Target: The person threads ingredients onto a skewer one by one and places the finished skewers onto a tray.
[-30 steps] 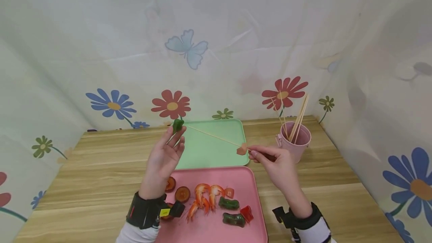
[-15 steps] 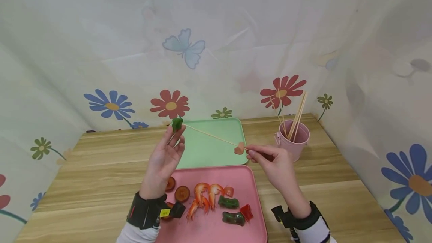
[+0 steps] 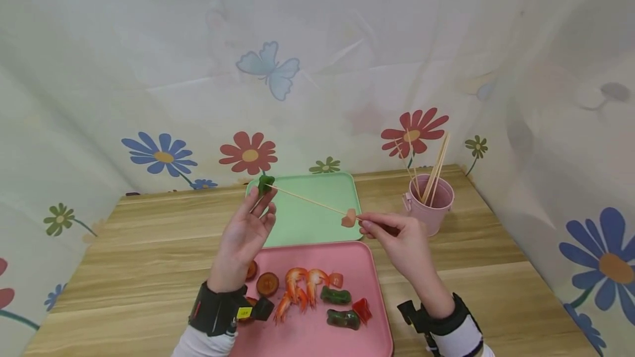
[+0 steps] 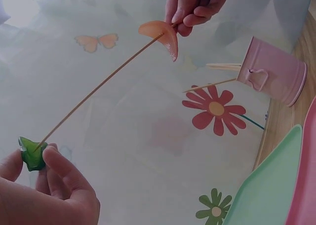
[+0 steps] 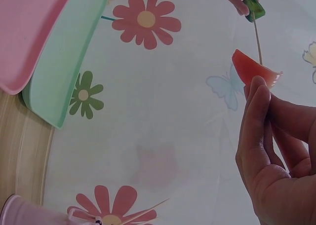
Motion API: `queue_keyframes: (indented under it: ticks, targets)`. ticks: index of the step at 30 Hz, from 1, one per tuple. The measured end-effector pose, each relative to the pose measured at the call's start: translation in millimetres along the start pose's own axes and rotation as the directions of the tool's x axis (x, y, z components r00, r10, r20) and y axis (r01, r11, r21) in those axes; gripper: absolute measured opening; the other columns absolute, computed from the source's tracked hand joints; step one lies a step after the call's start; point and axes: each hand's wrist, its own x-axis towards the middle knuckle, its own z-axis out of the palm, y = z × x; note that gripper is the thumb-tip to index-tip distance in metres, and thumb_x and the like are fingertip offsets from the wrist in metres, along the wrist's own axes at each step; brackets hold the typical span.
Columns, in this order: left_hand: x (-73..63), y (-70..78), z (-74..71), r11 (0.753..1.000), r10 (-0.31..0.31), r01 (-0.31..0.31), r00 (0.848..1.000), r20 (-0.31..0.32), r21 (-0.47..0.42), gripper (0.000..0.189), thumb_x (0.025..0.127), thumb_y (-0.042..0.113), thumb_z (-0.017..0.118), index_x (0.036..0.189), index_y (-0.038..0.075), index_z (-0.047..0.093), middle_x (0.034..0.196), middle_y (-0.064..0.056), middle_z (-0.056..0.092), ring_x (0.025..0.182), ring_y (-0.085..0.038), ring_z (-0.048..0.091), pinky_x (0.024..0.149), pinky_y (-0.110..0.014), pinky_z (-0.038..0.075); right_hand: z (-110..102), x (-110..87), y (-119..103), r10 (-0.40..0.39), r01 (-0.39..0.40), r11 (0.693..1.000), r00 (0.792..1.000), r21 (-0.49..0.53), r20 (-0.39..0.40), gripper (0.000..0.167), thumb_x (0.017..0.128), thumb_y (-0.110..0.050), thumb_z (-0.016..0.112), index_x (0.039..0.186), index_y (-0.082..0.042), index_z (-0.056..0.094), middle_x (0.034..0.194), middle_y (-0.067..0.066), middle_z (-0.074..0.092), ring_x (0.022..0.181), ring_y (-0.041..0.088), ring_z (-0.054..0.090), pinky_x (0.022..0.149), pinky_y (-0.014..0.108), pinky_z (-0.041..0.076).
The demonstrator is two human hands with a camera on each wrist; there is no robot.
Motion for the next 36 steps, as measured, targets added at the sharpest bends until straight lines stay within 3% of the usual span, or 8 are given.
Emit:
queue_keyframes:
  ticks: [13,24,31,36]
  targets:
    - [2.0,-2.4,0.0,1.000,0.025,-0.025,0.999,0.028,-0.010,0.017,0.100,0.016,0.049,0.108,0.011,0.062,0.103,-0.004,0.067,0.086,-0.010,0.055,0.076,-0.018,0.048,0.3,0.0,-0.5,0.010,-0.010,1.000,1.000,-0.008,-0.001,0.019,0.088,-0.001,0.064,0.105,0.006,0.070,0.097,0.023,0.070,0.077,0.002,0.069,0.069,0.022,0.056]
    - [3.6,-0.1,-0.2,0.998,0.062,-0.062,0.998,-0.010,0.013,0.016,0.097,0.011,0.053,0.097,0.010,0.068,0.095,-0.004,0.070,0.084,-0.010,0.060,0.077,-0.018,0.050,0.1,-0.2,1.6,0.001,-0.001,1.000,1.000,-0.022,0.003,0.019,0.087,0.000,0.064,0.104,0.006,0.070,0.096,0.023,0.070,0.077,0.001,0.069,0.068,0.021,0.056]
    - [2.6,1.5,1.0,0.994,-0.033,0.033,0.999,-0.001,-0.109,0.019,0.099,0.017,0.050,0.110,0.006,0.059,0.093,-0.007,0.069,0.077,-0.009,0.062,0.071,-0.015,0.051,1.0,-1.2,0.0,0.006,-0.005,1.000,1.000,-0.025,0.010,0.019,0.087,-0.001,0.064,0.105,0.005,0.070,0.094,0.021,0.071,0.077,0.001,0.069,0.069,0.022,0.056]
    - [2.0,1.6,0.5,0.989,-0.048,0.048,0.999,0.004,-0.139,0.021,0.099,0.020,0.051,0.113,0.006,0.057,0.094,-0.007,0.069,0.077,-0.008,0.062,0.071,-0.014,0.052,1.3,-0.9,-0.4,0.007,-0.007,1.000,1.000,-0.022,0.017,0.020,0.087,-0.001,0.065,0.105,0.005,0.070,0.095,0.021,0.071,0.077,0.002,0.069,0.069,0.021,0.056]
